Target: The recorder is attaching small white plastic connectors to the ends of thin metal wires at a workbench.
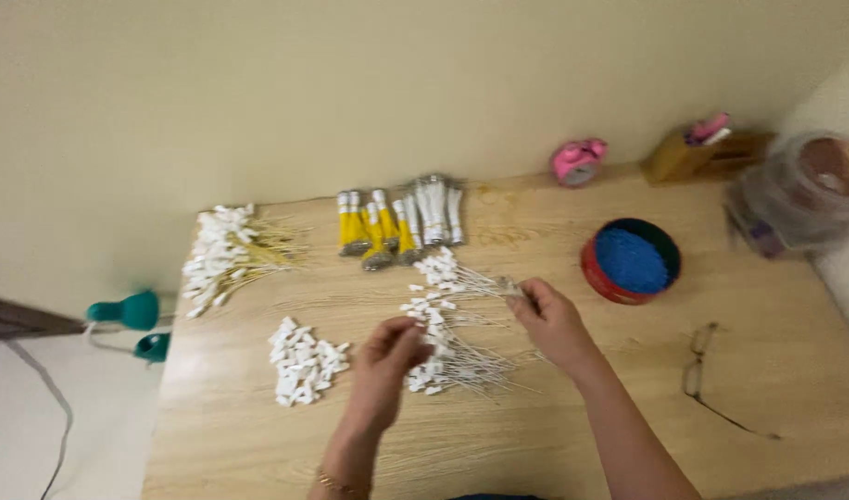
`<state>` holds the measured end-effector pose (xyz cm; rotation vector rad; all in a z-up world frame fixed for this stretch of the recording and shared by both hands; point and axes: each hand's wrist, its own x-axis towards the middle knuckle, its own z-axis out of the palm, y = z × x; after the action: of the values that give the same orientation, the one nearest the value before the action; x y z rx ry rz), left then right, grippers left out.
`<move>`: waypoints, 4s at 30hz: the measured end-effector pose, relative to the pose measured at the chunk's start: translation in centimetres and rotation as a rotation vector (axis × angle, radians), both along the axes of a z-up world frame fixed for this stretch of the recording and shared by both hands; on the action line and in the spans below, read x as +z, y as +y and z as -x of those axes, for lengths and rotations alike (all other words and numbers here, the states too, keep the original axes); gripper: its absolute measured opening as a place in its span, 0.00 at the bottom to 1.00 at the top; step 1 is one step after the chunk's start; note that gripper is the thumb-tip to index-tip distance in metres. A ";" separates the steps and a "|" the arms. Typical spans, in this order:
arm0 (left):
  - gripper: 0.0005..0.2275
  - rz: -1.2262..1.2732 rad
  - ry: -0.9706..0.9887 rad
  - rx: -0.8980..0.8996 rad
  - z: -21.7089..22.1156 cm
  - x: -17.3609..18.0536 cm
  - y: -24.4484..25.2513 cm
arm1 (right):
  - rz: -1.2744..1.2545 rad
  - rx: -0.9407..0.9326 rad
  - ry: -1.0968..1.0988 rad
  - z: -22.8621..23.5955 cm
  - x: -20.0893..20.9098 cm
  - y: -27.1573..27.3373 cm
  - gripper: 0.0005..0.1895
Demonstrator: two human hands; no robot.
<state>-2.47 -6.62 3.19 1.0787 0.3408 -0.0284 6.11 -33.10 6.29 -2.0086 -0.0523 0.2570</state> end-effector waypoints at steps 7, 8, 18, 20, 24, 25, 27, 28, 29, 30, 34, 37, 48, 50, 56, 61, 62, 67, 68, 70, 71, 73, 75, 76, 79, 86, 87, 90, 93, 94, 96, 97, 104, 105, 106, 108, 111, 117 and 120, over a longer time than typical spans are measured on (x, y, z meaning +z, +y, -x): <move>0.10 -0.022 -0.006 -0.033 0.0 3.8 -2.0 | 0.009 0.288 -0.050 3.4 5.2 6.6 0.10; 0.09 -0.016 -0.018 -0.034 0.1 3.7 -1.9 | 0.032 0.264 -0.003 3.6 5.9 6.9 0.10; 0.06 0.015 -0.056 -0.035 0.8 3.6 -2.1 | -0.201 0.268 0.100 3.5 3.8 7.5 0.12; 0.05 0.005 -0.059 -0.038 0.9 3.8 -2.2 | -0.156 0.261 0.134 3.6 4.4 7.6 0.12; 0.05 -0.040 -0.061 -0.053 0.9 4.1 -2.3 | -0.158 0.265 0.103 3.5 3.7 7.4 0.12; 0.05 -0.040 -0.060 -0.055 0.9 3.8 -2.4 | -0.158 0.264 0.104 3.6 3.9 7.4 0.12; 0.05 -0.066 -0.070 -0.054 0.8 3.3 -2.5 | -0.109 0.256 0.113 3.5 4.4 7.5 0.13; 0.05 -0.066 -0.070 -0.054 0.7 3.3 -2.4 | -0.109 0.255 0.112 3.5 4.3 7.5 0.13; 0.05 -0.055 -0.060 -0.045 0.6 3.3 -2.4 | -0.111 0.241 0.094 3.5 4.2 7.4 0.12; 0.05 -0.043 -0.048 -0.035 0.6 3.3 -2.3 | -0.112 0.228 0.078 3.5 4.1 7.4 0.12; 0.07 0.143 -0.004 0.025 0.6 4.1 -1.4 | -0.142 0.187 0.050 4.1 6.3 7.2 0.12; 0.09 0.371 0.040 0.079 0.8 4.8 -0.9 | -0.046 0.196 -0.063 4.7 8.2 7.6 0.10; 0.07 0.502 0.005 0.071 1.3 4.0 -1.5 | 0.203 0.225 -0.354 5.5 9.1 8.7 0.10; 0.07 0.480 -0.005 0.064 1.3 4.0 -1.6 | 0.235 0.264 -0.382 5.2 8.2 8.4 0.10; 0.07 0.422 0.022 0.052 1.2 4.3 -1.6 | 0.190 0.274 -0.311 5.2 7.9 8.4 0.11; 0.07 0.463 0.056 0.070 1.0 4.4 -1.4 | 0.009 0.326 -0.204 4.7 6.9 8.0 0.10; 0.07 0.471 0.071 0.070 0.9 4.4 -1.4 | 0.057 0.309 -0.163 4.6 6.6 7.9 0.09; 0.07 0.462 0.097 0.076 0.6 2.6 -2.0 | 0.166 0.291 -0.241 4.6 6.6 8.1 0.10; 0.07 0.459 0.099 0.082 0.5 2.0 -2.2 | 0.187 0.277 -0.275 4.6 6.3 8.1 0.10; 0.07 0.451 0.103 0.102 0.4 1.0 -2.5 | 0.201 0.274 -0.305 4.5 5.3 8.0 0.10; 0.06 0.439 0.120 0.104 0.3 0.7 -2.7 | 0.187 0.269 -0.317 4.5 4.8 7.9 0.10; 0.06 0.420 0.140 0.130 0.3 0.0 -2.9 | 0.160 0.286 -0.325 4.1 3.3 7.9 0.10; 0.05 0.416 0.189 0.126 0.2 -0.8 -3.3 | 0.301 0.288 -0.389 3.9 1.5 7.7 0.11; 0.05 0.413 0.191 0.137 -0.1 -2.3 -2.8 | 0.294 0.298 -0.387 3.8 0.9 7.9 0.11; 0.08 0.269 0.170 0.082 -0.9 -3.7 -0.9 | 0.339 0.285 -0.235 3.2 -2.7 8.0 0.12; 0.19 -1.598 0.326 -0.114 -2.4 -5.7 7.2 | 0.548 0.376 -0.167 2.4 -12.4 6.0 0.15; 0.18 -1.698 0.354 -0.112 -2.3 -6.7 8.2 | 0.544 0.371 -0.197 2.4 -13.2 5.7 0.15; 0.14 -1.799 0.406 -0.101 -1.8 -8.0 9.5 | 0.407 0.218 -0.170 2.2 -12.0 5.5 0.18; 0.10 -1.812 0.452 -0.118 -1.5 -9.2 10.1 | 0.402 0.146 0.051 1.9 -8.8 5.6 0.19; 0.10 -1.812 0.436 -0.124 -1.3 -8.9 10.3 | 0.404 0.132 0.050 1.9 -7.2 5.8 0.19; 0.08 -1.737 0.400 -0.029 -1.1 -8.4 10.3 | 0.184 0.129 0.207 1.9 -4.0 6.0 0.16; 0.08 -1.738 0.385 -0.033 -1.3 -7.8 9.9 | 0.185 0.116 0.202 1.9 -4.4 5.7 0.16; 0.08 -1.118 0.137 0.063 -1.3 0.4 5.0 | -0.272 0.104 0.159 2.6 -2.1 5.9 0.10; 0.09 -0.860 0.106 0.028 -1.1 1.7 4.1 | -0.243 0.105 0.174 2.8 -1.2 6.2 0.10; 0.09 -0.859 0.102 0.032 -0.8 2.4 3.1 | -0.242 0.107 0.169 2.9 -0.7 6.3 0.10; 0.10 -0.506 0.021 -0.062 -0.2 3.9 1.1 | -0.200 0.111 0.182 3.3 0.1 6.5 0.09; 0.09 -0.340 -0.055 -0.119 0.8 4.9 -0.8 | -0.114 0.166 0.111 4.0 2.7 7.1 0.08; 0.07 -0.322 -0.076 -0.097 1.3 5.1 -1.1 | 0.028 0.207 0.041 5.0 5.1 7.4 0.10; 0.07 -0.315 -0.076 -0.083 1.5 4.7 -1.1 | -0.167 0.228 0.062 5.0 3.3 7.1 0.10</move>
<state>-4.00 -7.71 7.89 1.4019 0.2353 -0.0078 1.08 -25.96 9.54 -1.8276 -0.2563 0.4460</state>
